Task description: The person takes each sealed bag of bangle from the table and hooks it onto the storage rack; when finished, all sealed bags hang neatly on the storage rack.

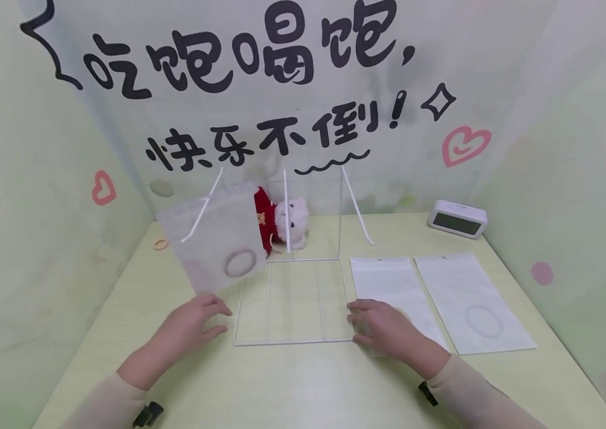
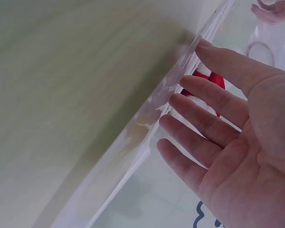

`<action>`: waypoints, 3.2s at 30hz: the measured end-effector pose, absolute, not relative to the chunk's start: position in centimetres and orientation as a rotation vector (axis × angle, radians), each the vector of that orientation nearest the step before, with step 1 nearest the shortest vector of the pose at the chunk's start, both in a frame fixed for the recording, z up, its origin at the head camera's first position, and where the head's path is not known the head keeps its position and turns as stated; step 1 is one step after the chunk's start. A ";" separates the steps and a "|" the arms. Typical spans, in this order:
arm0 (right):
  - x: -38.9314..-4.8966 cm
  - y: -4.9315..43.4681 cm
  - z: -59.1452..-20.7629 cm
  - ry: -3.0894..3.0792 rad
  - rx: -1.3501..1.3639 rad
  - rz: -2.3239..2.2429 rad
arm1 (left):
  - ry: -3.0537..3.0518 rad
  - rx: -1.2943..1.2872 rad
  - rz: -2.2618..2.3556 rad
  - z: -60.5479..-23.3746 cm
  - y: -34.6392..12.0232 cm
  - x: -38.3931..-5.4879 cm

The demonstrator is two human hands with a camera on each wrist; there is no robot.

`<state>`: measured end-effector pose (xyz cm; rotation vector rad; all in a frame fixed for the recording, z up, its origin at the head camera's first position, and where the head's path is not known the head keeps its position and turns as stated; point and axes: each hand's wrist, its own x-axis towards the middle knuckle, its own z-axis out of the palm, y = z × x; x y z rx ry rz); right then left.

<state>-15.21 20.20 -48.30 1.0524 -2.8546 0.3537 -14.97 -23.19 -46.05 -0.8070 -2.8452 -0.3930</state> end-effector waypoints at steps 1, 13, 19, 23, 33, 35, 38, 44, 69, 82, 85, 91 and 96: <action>-15.2 20.2 -48.3 -2.854 1.054 0.354 | -2.835 -0.836 -0.342 -46.4 -23.1 -14.9; -15.1 19.7 -47.7 -2.867 1.039 0.363 | -2.825 -0.984 -0.187 -48.8 -22.8 -15.1; -15.1 19.7 -47.5 -2.867 1.054 0.354 | -2.851 -0.989 -0.207 -48.9 -22.9 -14.9; -15.4 19.8 -47.4 -2.854 1.082 0.368 | -2.860 -0.977 -0.217 -48.9 -22.9 -14.9; -18.5 23.5 -46.6 -2.926 0.982 0.636 | -2.850 -0.972 -0.231 -49.0 -22.8 -14.6; -19.9 24.9 -46.4 -2.907 0.942 0.655 | -2.847 -0.972 -0.234 -48.9 -22.8 -14.5; -21.9 26.9 -46.2 -2.867 0.898 0.672 | -2.855 -0.965 -0.230 -48.9 -22.7 -14.4; -24.8 30.4 -46.1 -2.859 0.779 0.730 | -2.870 -0.957 -0.201 -49.0 -22.7 -14.5; -30.0 34.7 -48.5 -3.046 0.653 0.717 | -2.885 -0.930 -0.217 -49.3 -22.5 -14.4; -29.0 34.4 -47.6 -2.978 0.641 0.667 | -2.876 -0.925 -0.222 -49.2 -22.5 -14.1; -28.4 34.1 -47.2 -2.946 0.656 0.658 | -2.881 -0.919 -0.229 -49.1 -22.5 -14.0; -26.5 33.6 -46.2 -2.873 0.694 0.653 | -2.876 -0.916 -0.230 -49.0 -22.5 -14.0; -24.9 33.2 -45.4 -2.778 0.736 0.649 | -2.877 -0.912 -0.216 -49.1 -22.4 -14.0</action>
